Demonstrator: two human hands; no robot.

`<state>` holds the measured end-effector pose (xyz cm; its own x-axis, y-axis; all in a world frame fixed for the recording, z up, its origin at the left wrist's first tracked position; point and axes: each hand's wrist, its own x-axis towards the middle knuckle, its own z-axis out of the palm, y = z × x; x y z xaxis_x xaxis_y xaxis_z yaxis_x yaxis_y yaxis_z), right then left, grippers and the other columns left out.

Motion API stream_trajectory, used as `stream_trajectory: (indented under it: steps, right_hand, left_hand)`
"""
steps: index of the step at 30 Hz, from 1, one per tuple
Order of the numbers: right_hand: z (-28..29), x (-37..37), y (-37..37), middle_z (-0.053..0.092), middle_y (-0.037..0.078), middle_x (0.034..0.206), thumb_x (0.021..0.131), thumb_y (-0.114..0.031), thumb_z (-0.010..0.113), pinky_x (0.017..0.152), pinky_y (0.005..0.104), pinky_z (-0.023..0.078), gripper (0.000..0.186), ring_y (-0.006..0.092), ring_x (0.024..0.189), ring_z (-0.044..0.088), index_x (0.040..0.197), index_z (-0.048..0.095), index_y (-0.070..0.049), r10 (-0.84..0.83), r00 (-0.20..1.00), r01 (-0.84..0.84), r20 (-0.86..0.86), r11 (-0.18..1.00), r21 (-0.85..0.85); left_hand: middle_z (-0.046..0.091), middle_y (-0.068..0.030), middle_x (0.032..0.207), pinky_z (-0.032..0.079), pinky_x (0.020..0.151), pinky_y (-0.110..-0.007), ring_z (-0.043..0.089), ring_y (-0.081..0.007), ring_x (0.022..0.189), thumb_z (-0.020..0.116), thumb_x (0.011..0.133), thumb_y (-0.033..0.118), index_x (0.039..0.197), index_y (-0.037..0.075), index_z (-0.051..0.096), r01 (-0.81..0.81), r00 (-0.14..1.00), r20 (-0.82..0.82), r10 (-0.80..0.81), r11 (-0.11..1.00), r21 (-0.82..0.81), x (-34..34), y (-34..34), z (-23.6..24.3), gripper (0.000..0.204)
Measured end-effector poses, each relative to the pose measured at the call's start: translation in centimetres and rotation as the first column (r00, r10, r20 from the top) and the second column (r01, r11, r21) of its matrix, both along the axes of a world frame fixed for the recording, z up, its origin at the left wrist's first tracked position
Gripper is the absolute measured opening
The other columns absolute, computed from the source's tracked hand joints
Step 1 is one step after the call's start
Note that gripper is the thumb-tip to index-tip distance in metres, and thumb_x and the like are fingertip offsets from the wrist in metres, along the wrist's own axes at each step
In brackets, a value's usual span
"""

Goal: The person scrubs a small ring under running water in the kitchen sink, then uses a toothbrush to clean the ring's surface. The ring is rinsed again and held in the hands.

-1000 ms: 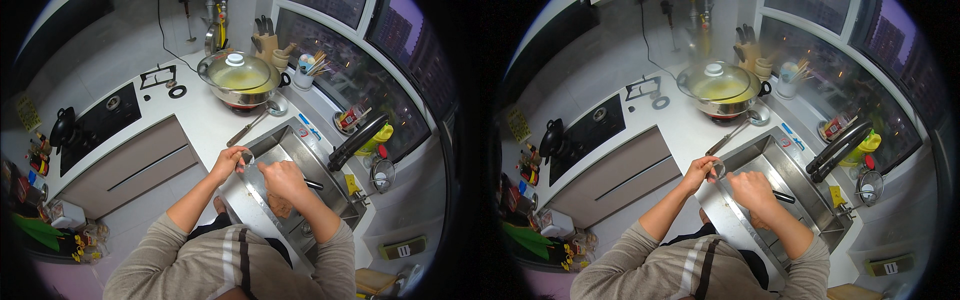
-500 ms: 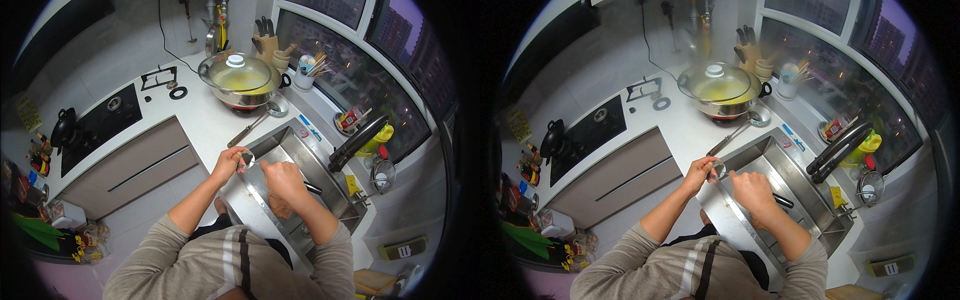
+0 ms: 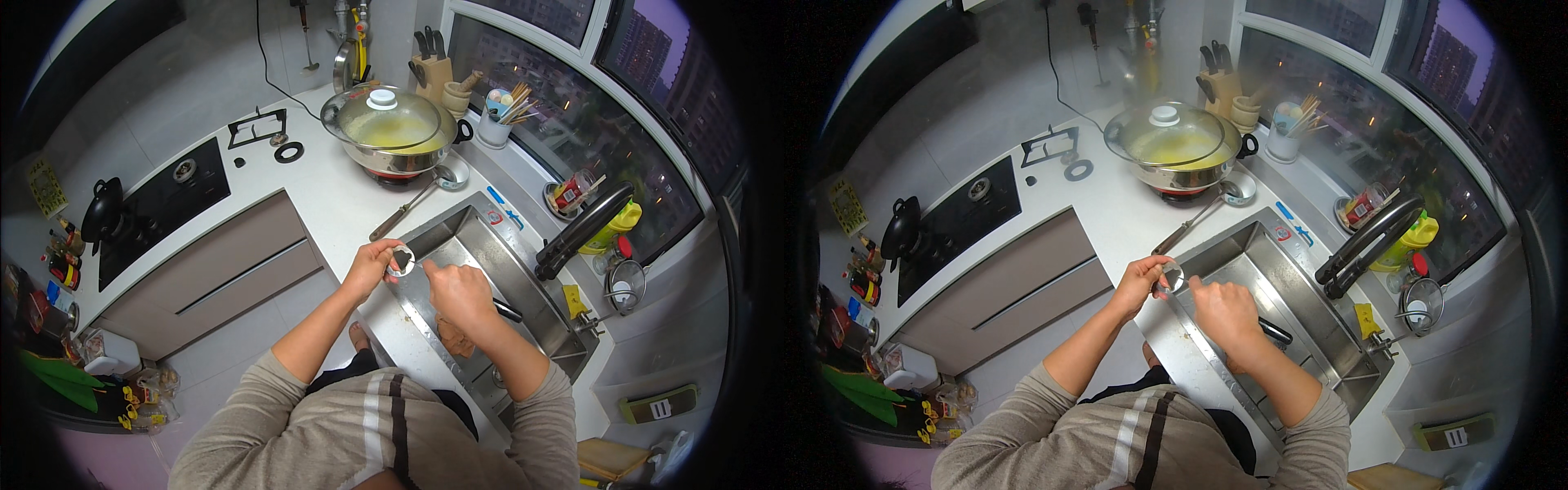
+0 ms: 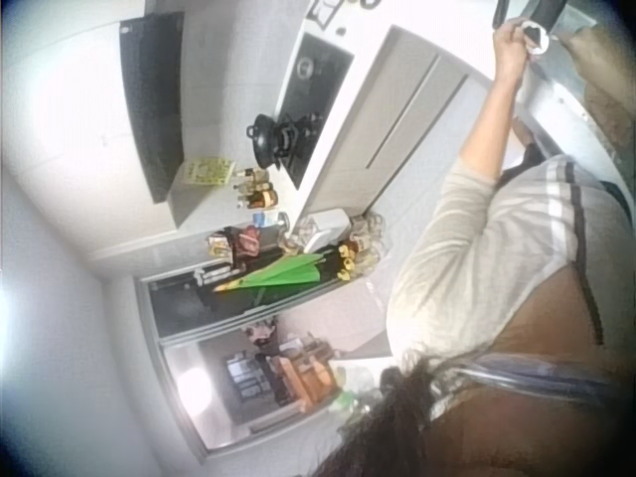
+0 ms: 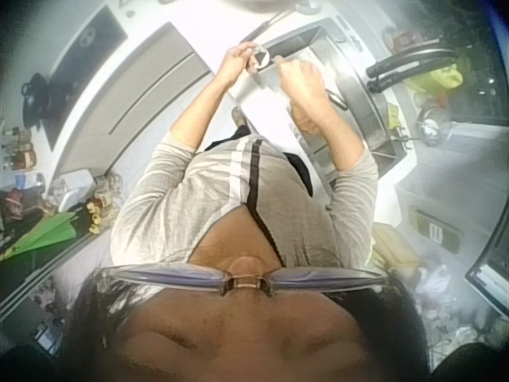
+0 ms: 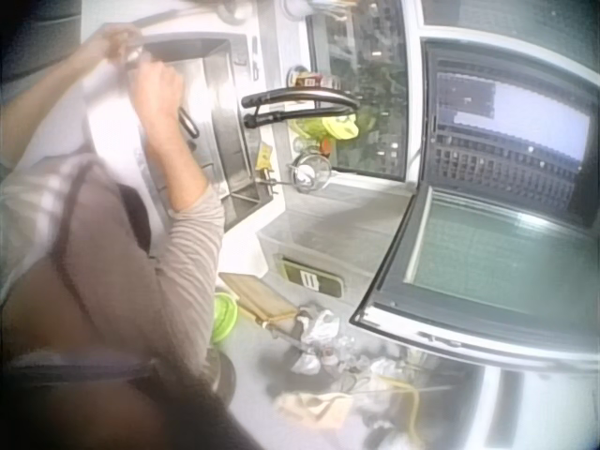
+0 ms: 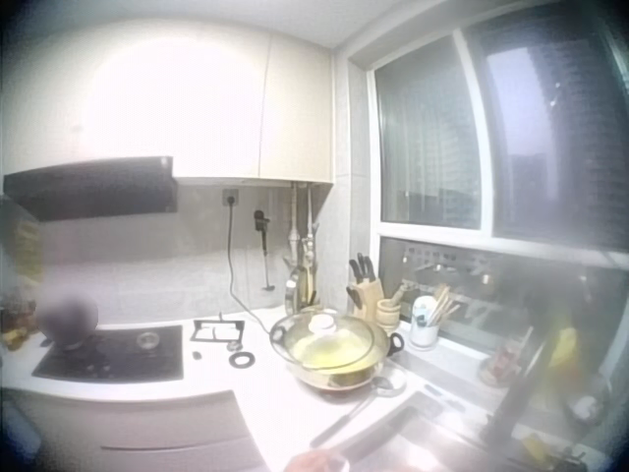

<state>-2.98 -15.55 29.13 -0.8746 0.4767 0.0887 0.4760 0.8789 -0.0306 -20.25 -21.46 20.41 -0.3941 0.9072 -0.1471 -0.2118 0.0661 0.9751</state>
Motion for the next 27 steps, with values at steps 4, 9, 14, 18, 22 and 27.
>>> stream_trajectory:
  steps: [4, 9, 14, 18, 22, 27]
  right_hand:
    - [0.3, 0.1, 0.1, 0.063, 0.018, 0.063, 0.073, -0.006, 0.053, 0.056, 0.0422, 0.052, 0.015, 0.0321, 0.061, 0.065, 0.087, 0.058, -0.003, 0.053, 0.999, -0.053, 0.008, 0.999, 0.003]
    - [0.9, 0.2, 0.2, 0.063, 0.017, 0.063, 0.074, -0.006, 0.053, 0.057, 0.0416, 0.052, 0.013, 0.0318, 0.062, 0.065, 0.085, 0.059, -0.003, 0.087, 0.996, -0.088, 0.031, 0.996, 0.011]
    - [0.8, 0.0, 0.1, 0.063, 0.017, 0.064, 0.074, -0.006, 0.053, 0.057, 0.0406, 0.053, 0.013, 0.0312, 0.062, 0.066, 0.084, 0.059, -0.003, 0.053, 0.998, -0.054, 0.035, 0.998, 0.012]
    - [0.6, 0.2, 0.0, 0.063, 0.017, 0.064, 0.074, -0.007, 0.053, 0.056, 0.0401, 0.053, 0.013, 0.0306, 0.062, 0.066, 0.085, 0.059, -0.003, 0.074, 0.996, -0.075, 0.051, 0.997, 0.009]
    - [1.0, 0.1, 0.0, 0.064, 0.016, 0.064, 0.075, -0.008, 0.053, 0.056, 0.04, 0.053, 0.013, 0.0304, 0.063, 0.066, 0.085, 0.058, -0.003, 0.035, 0.998, -0.037, 0.045, 0.999, 0.029]
    - [0.8, 0.3, -0.1, 0.063, 0.016, 0.064, 0.075, -0.007, 0.052, 0.055, 0.0399, 0.053, 0.013, 0.0305, 0.062, 0.066, 0.086, 0.058, -0.003, 0.058, 0.998, -0.059, 0.039, 0.998, 0.02]
  left_hand:
    - [0.056, -0.0011, 0.065, 0.043, 0.046, -0.02, 0.053, -0.0099, 0.049, 0.037, 0.095, 0.008, 0.108, 0.0, 0.058, -0.001, 1.0, 0.006, 0.001, 1.0, -0.009, 0.1, 0.0, 0.2, 0.026]
    - [0.056, -0.0008, 0.064, 0.042, 0.046, -0.02, 0.053, -0.0097, 0.05, 0.037, 0.095, 0.008, 0.108, 0.0, 0.058, -0.01, 1.0, 0.006, 0.01, 1.0, -0.003, 0.2, 0.0, 0.2, 0.026]
    - [0.056, -0.001, 0.065, 0.041, 0.047, -0.02, 0.054, -0.0097, 0.051, 0.037, 0.095, 0.008, 0.109, 0.0, 0.057, 0.003, 1.0, -0.016, -0.003, 1.0, -0.011, 0.2, -0.1, 0.4, 0.025]
    - [0.056, -0.0013, 0.065, 0.041, 0.047, -0.02, 0.054, -0.0101, 0.051, 0.038, 0.095, 0.008, 0.109, 0.0, 0.057, -0.017, 1.0, 0.006, 0.017, 1.0, -0.022, 0.4, -0.2, 0.4, 0.025]
    - [0.056, -0.0015, 0.065, 0.041, 0.047, -0.02, 0.054, -0.0103, 0.051, 0.038, 0.095, 0.008, 0.109, 0.0, 0.057, -0.011, 1.0, 0.002, 0.011, 1.0, 0.001, 0.1, 0.0, -0.2, 0.025]
    - [0.057, -0.0016, 0.066, 0.042, 0.047, -0.02, 0.054, -0.0104, 0.05, 0.038, 0.095, 0.009, 0.109, 0.0, 0.057, -0.014, 1.0, 0.011, 0.014, 1.0, 0.0, 0.4, -0.1, -0.1, 0.025]
